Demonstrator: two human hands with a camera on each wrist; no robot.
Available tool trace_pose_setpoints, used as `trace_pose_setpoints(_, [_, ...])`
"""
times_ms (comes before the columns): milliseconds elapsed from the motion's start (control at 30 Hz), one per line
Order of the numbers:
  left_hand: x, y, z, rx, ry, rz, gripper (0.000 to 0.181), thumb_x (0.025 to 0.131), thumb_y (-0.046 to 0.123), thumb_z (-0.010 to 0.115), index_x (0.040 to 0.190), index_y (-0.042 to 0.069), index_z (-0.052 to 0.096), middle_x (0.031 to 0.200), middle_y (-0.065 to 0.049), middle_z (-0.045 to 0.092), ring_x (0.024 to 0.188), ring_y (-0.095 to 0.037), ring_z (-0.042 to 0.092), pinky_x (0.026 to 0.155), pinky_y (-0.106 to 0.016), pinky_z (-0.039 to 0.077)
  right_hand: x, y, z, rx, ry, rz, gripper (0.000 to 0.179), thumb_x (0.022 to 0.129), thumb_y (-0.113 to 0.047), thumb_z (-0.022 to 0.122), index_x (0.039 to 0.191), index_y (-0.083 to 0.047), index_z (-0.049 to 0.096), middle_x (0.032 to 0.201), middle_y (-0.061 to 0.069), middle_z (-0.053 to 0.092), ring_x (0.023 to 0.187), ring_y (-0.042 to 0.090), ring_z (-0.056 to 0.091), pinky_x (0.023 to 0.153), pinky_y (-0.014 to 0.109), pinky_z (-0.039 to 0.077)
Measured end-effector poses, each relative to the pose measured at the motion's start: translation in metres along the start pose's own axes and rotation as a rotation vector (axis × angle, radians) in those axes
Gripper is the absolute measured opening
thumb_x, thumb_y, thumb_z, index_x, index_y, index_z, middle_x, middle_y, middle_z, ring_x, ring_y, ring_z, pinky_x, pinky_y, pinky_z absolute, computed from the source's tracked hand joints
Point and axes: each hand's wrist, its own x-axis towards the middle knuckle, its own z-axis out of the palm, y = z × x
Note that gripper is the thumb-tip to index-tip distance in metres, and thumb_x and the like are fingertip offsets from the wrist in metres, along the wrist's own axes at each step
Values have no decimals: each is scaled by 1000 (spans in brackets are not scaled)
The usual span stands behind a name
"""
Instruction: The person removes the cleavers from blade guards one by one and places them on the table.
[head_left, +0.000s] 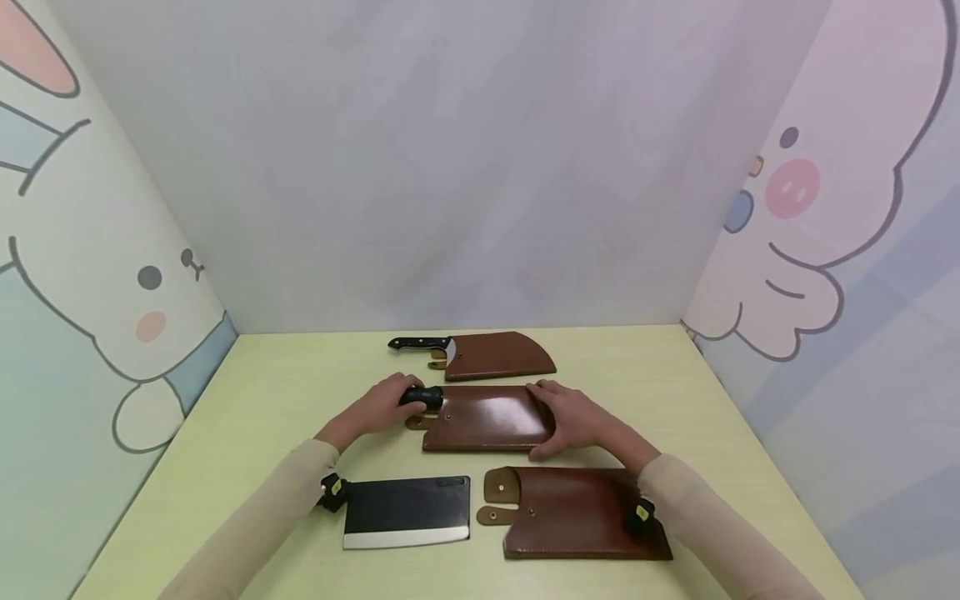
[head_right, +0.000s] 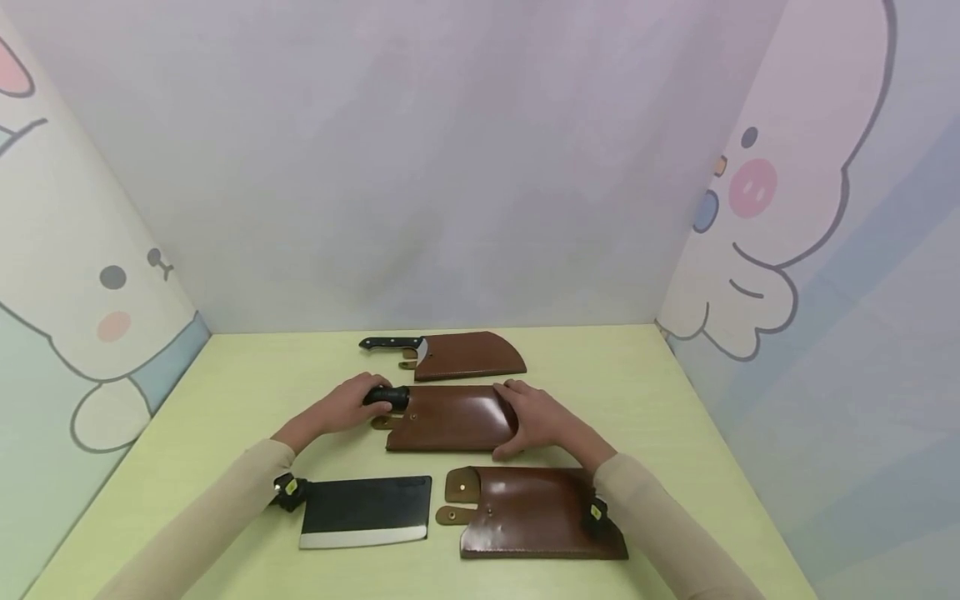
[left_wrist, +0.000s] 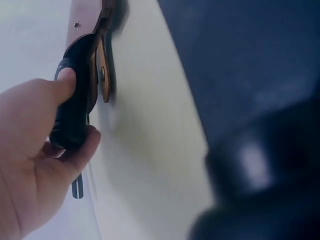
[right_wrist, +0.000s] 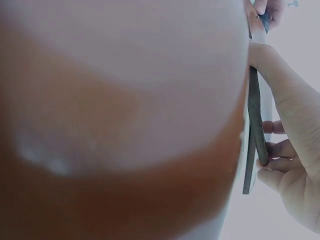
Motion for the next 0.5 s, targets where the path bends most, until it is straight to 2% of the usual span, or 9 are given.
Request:
trace_pose_setpoints(133, [-2, 2, -1, -33, 48, 4, 40, 102, 34, 65, 132, 7, 61, 122, -13, 61, 102, -23, 60, 87, -45, 50, -3, -2, -6, -2, 15, -5, 126, 64, -77, 82, 158, -5, 37, 156, 25, 41, 135, 44, 51, 105, 57, 48])
trace_pose_setpoints(333, [-4, 4, -1, -48, 151, 55, 42, 101, 34, 66, 131, 5, 63, 127, -14, 64, 114, -30, 63, 94, -51, 52, -9, -5, -15, -3, 87, -12, 125, 62, -73, 86, 157, -6, 39, 155, 26, 42, 134, 45, 51, 103, 57, 49])
trace_pose_setpoints(500, [-5, 6, 0, -69, 207, 62, 52, 98, 40, 70, 136, 5, 62, 131, -14, 65, 119, -31, 63, 97, -52, 52, -13, -7, -21, 2, 112, -9, 123, 62, -69, 88, 158, -8, 40, 156, 27, 41, 138, 47, 47, 104, 59, 47])
